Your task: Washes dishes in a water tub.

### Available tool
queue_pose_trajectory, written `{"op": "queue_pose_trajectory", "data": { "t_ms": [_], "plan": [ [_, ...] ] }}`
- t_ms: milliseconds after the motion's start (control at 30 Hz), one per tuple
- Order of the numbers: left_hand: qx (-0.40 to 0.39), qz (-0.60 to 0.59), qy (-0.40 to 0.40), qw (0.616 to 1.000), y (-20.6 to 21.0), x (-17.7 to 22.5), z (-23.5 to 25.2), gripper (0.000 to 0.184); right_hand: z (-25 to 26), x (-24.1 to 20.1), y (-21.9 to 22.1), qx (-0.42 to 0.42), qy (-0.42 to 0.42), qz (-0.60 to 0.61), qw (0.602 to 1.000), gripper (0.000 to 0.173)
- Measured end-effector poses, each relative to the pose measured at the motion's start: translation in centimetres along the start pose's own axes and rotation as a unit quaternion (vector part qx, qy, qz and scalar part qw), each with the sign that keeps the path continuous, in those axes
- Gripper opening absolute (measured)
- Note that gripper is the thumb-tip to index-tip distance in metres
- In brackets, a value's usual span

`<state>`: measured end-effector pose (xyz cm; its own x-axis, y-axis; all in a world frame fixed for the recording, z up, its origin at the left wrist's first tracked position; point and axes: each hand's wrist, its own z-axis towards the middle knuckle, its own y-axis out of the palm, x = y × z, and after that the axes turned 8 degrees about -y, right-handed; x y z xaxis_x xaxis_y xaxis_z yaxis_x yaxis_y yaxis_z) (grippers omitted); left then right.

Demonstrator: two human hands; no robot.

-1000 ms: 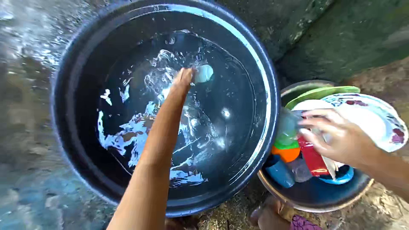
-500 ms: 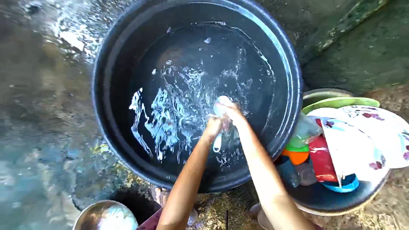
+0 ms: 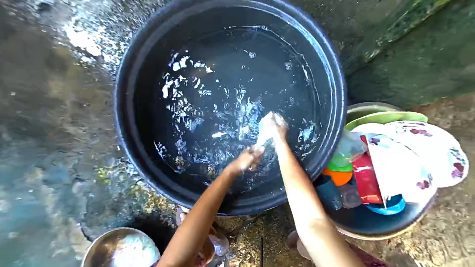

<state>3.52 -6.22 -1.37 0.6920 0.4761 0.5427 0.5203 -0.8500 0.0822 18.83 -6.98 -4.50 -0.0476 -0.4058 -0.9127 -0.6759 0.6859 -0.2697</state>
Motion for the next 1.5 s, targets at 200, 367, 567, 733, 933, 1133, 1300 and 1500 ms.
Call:
{"op": "queue_pose_trajectory", "data": {
  "t_ms": [200, 367, 567, 733, 933, 1133, 1300, 1500],
  "plan": [
    [0.081, 0.354, -0.107, 0.926, -6.1, -1.8, -4.1, 0.043, 1.6, -0.2, -1.5, -0.090, -0.006, 0.029, 0.996, 0.044],
    [0.195, 0.497, 0.036, 0.845, -4.8, -0.7, -2.1, 0.040, -3.4, -1.9, 0.8, -0.371, -0.138, -0.338, 0.854, 0.037],
    [0.280, 0.504, 0.226, 0.785, -4.8, 0.9, -3.1, 0.030, -1.6, -3.0, 0.9, -0.338, -0.192, -0.366, 0.846, 0.037],
    [0.320, 0.437, 0.193, 0.818, -7.3, 3.5, -7.7, 0.040, 2.5, -3.1, -4.9, -0.195, 0.045, -0.155, 0.967, 0.047],
    [0.155, 0.099, 0.155, 0.971, -0.5, 6.5, -7.6, 0.046, -3.7, -7.1, -7.2, -0.339, -0.001, 0.126, 0.932, 0.052],
    [-0.089, 0.155, 0.194, 0.964, 3.6, 7.5, -5.9, 0.028, -4.2, -11.9, -13.9, -0.273, -0.111, 0.098, 0.950, 0.026],
    [0.043, 0.334, 0.154, 0.929, -7.2, 8.4, -4.2, 0.032, -4.4, -15.4, -27.8, -0.251, -0.095, -0.329, 0.905, 0.025],
    [0.250, 0.383, 0.096, 0.884, -16.1, 9.2, 1.0, 0.044, -8.1, -6.1, -32.4, -0.357, 0.259, -0.474, 0.762, 0.042]
  ]
}}
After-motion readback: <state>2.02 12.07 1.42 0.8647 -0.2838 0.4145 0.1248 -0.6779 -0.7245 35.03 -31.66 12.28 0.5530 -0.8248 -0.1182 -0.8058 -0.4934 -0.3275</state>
